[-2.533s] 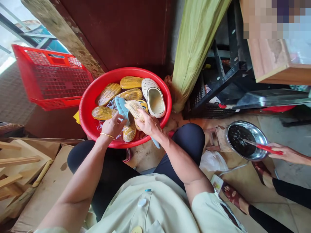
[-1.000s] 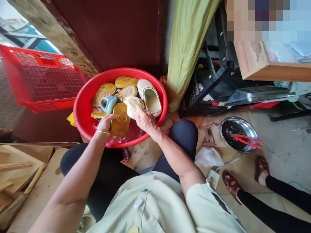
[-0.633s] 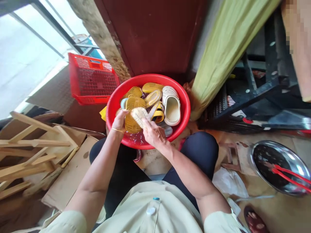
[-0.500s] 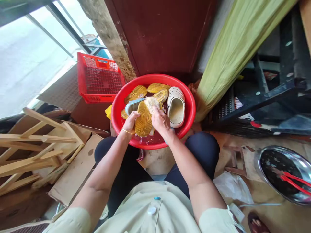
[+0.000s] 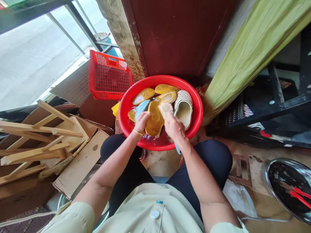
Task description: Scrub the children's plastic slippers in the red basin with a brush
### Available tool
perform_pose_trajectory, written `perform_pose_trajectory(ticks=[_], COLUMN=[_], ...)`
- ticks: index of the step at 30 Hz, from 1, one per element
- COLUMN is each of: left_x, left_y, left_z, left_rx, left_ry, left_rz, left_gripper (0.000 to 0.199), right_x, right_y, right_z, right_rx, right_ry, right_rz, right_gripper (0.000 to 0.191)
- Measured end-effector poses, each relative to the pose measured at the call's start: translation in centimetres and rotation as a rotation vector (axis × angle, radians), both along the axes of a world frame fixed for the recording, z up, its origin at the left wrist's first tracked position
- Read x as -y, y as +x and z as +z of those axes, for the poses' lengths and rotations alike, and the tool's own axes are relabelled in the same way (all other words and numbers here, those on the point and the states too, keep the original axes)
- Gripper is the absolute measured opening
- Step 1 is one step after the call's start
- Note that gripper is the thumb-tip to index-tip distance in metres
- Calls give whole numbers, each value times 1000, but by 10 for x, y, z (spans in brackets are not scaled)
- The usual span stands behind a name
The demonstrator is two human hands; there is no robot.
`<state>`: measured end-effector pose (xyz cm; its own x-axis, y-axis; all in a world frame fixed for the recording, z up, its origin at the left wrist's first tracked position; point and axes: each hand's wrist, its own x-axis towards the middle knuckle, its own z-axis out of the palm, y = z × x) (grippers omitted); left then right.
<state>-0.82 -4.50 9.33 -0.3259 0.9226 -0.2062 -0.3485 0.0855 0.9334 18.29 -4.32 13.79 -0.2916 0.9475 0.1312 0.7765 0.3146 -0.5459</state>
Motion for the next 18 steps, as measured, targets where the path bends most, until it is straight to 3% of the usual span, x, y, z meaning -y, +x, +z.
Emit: perform_pose_trajectory(ticks=[3,5,7,10,12,16,18], left_x=[8,12,12,6,0,-10,-10], left_y=[18,28,36,34,16,-48,-73], left_z=[-2,-3,-2,5,14,24,18], left_rx=[-394,-578,-588,-422,-372,-579,-725], left_ry=[230,355,410,368,283,46,-84], left_rz=[-261,-387,-423,-283,-135,205,262], left_gripper=[51,55,51,36,23,22,31], right_x=[-20,-16,-8,-2,-5,-14,-16], right_y=[18,22,22,18,15,13,11], right_z=[1,3,2,-6,-13,-26,-29], right_rx=[-158,-206,-172,-37,30,41,47], right_ry=[74,133,139,87,76,77,40], right_rz=[-160,-150,-74,-30,-50,-63,-66], right_gripper=[53,55,56,57,57,54,53])
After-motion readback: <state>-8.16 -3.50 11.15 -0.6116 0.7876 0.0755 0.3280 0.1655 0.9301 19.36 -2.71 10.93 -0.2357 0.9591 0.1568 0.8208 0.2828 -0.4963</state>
